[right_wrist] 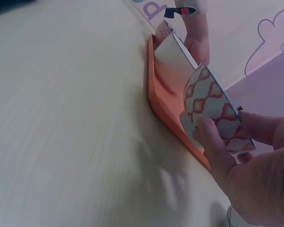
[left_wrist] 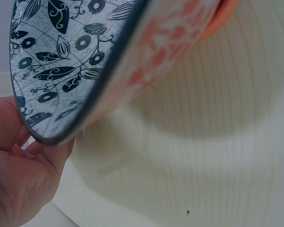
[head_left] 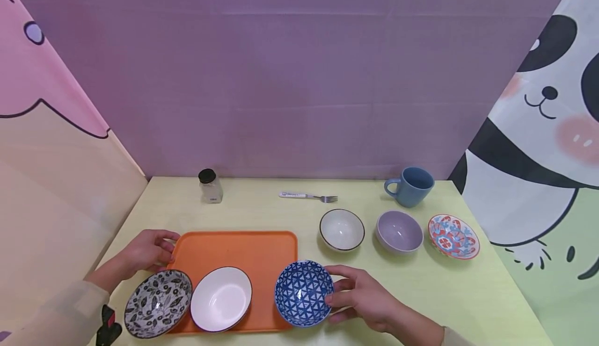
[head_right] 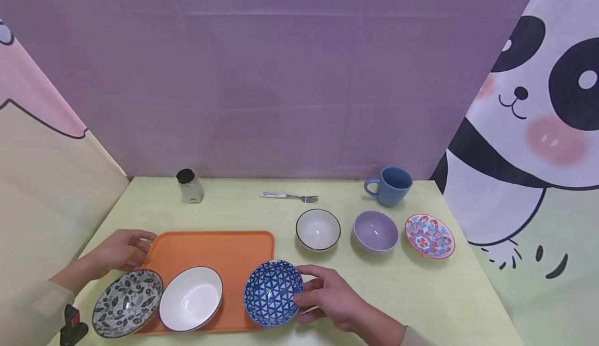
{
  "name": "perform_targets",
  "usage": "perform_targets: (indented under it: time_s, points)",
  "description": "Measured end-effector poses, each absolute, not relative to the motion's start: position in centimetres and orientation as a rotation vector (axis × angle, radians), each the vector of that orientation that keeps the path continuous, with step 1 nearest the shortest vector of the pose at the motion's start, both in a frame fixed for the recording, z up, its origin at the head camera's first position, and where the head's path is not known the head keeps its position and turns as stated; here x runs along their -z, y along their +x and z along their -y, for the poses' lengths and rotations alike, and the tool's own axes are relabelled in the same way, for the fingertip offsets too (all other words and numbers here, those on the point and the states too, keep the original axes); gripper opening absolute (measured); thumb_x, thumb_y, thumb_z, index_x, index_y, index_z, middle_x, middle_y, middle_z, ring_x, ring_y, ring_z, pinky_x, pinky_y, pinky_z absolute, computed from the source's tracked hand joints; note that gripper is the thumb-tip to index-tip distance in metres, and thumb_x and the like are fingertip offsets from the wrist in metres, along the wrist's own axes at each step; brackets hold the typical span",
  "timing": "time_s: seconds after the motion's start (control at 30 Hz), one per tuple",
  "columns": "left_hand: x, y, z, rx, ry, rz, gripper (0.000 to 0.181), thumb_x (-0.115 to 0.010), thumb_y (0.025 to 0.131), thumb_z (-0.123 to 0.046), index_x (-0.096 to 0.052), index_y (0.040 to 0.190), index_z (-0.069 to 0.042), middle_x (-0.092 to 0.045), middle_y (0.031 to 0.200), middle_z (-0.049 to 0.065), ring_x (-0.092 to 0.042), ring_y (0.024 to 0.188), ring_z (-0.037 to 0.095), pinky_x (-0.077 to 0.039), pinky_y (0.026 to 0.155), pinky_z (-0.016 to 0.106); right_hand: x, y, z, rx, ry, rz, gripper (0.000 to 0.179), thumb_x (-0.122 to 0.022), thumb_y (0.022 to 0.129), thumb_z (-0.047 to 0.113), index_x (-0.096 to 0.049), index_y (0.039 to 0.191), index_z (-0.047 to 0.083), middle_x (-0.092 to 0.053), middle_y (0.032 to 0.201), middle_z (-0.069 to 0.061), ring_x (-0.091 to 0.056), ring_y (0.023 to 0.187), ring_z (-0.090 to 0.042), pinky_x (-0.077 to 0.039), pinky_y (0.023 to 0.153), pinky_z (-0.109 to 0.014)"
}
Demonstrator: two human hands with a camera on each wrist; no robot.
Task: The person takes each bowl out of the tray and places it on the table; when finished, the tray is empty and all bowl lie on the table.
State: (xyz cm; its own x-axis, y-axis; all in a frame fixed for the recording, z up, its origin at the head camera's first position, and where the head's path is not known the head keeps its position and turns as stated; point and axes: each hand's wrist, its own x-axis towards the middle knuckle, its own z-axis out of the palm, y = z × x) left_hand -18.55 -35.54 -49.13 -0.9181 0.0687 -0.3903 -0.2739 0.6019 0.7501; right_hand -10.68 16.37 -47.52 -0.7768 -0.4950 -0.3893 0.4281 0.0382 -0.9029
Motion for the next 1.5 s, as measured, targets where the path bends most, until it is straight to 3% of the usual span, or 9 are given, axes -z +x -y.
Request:
perform_targets:
  time_s: [0.7,1.2,1.5]
  points:
    - [49.3,-18.5,35.8,-1.251,-0.175,-2.435,0.056,-0.068,0.089,0.004,-0.046,0.141,0.009,-0.063,0.107,0.017,-0.065,0.083,0.023,-0.064,0.071,0.04,48.2,-10.6,-22.1,1.811,0.028,-1.732,0.071,-0.073,0.092,0.006,-0.04,0.155,0.004,-0.062,0.111,-0.018,-0.072,0.097,-0.027,-0.063,0.08,-0.047]
    - [49.4,-18.3,35.8,-1.26,-0.165,-2.434,0.057,-0.067,0.089,0.004,-0.046,0.142,0.01,-0.064,0.106,0.017,-0.066,0.083,0.023,-0.064,0.07,0.041,49.2,-9.9,-23.1,1.85,0.04,-1.674,0.076,-0.07,0.093,0.002,-0.03,0.158,0.001,-0.062,0.117,-0.022,-0.072,0.101,-0.03,-0.062,0.082,-0.05]
    - [49.2,-18.4,35.6,-1.259,-0.156,-2.44,0.057,-0.067,0.089,0.004,-0.046,0.142,0.01,-0.064,0.106,0.018,-0.065,0.082,0.024,-0.063,0.07,0.04,49.1,-10.0,-23.5,1.832,-0.012,-1.744,0.077,-0.073,0.091,0.0,-0.034,0.157,0.0,-0.058,0.116,-0.023,-0.071,0.098,-0.031,-0.062,0.08,-0.053]
